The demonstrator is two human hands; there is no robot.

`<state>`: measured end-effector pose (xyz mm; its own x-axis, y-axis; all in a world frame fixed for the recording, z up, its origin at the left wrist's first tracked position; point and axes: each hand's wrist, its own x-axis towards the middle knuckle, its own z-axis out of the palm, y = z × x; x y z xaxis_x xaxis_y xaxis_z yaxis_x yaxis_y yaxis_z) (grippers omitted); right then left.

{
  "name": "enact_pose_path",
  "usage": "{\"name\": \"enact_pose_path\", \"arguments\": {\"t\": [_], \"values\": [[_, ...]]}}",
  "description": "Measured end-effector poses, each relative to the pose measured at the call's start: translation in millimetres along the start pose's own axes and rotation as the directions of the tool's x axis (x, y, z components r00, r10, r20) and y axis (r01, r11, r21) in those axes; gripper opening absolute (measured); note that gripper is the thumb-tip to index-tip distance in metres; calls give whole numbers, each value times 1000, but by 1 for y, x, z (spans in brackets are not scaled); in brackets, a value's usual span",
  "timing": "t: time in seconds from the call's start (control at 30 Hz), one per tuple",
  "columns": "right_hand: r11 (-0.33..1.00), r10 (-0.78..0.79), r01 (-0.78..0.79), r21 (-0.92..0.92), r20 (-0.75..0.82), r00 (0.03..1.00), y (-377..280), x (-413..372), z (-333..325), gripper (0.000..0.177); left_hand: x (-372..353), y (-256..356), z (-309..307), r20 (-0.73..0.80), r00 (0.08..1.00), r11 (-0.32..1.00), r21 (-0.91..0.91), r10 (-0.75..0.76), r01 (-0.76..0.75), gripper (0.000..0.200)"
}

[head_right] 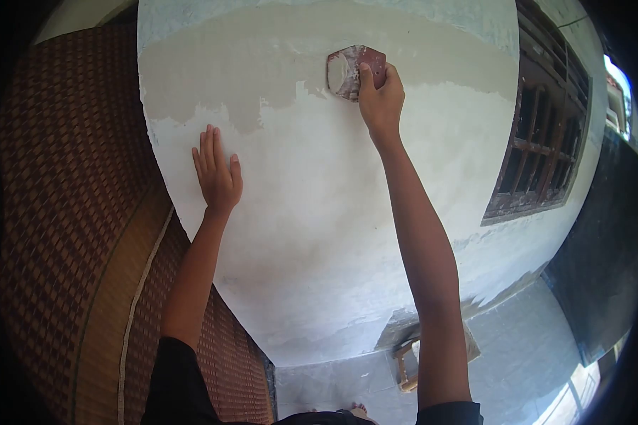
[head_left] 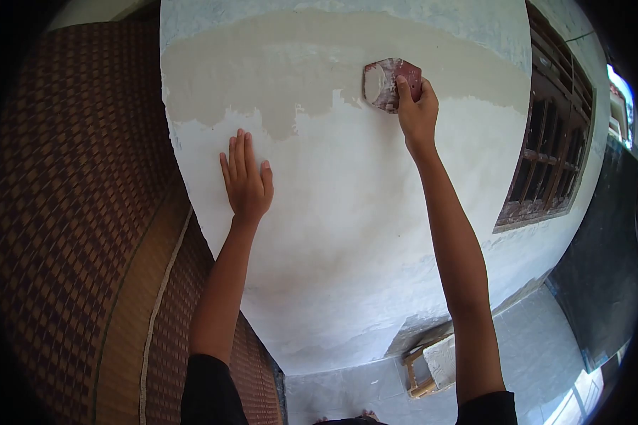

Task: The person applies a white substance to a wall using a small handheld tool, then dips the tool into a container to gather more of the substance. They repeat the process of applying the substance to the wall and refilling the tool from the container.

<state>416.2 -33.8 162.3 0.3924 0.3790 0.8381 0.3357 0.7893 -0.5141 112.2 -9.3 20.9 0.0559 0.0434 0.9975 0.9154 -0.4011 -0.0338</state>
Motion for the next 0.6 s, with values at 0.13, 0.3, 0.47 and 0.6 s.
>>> {"name": "enact_pose_path", "arguments": {"t": [0.13, 0.3, 0.47, 0.6], "values": [[988, -120, 114, -105, -55, 991, 2, 1, 5, 32, 0, -1, 1, 2, 1000, 1000, -15, 1, -1, 61], [985, -104, 85, -152, -119, 987, -1, 2, -15, 30, -2, -2, 2, 11, 1000, 1000, 0, 6, -6, 62], [985, -163, 168, 44, -95, 982, -7, -3, 0, 29, 0, 0, 3, -24, 1000, 999, 36, 10, -9, 61], [984, -169, 165, -68, -67, 983, -14, -10, 16, 33, -1, -1, 2, -8, 1000, 999, 37, 5, -5, 61]]}}
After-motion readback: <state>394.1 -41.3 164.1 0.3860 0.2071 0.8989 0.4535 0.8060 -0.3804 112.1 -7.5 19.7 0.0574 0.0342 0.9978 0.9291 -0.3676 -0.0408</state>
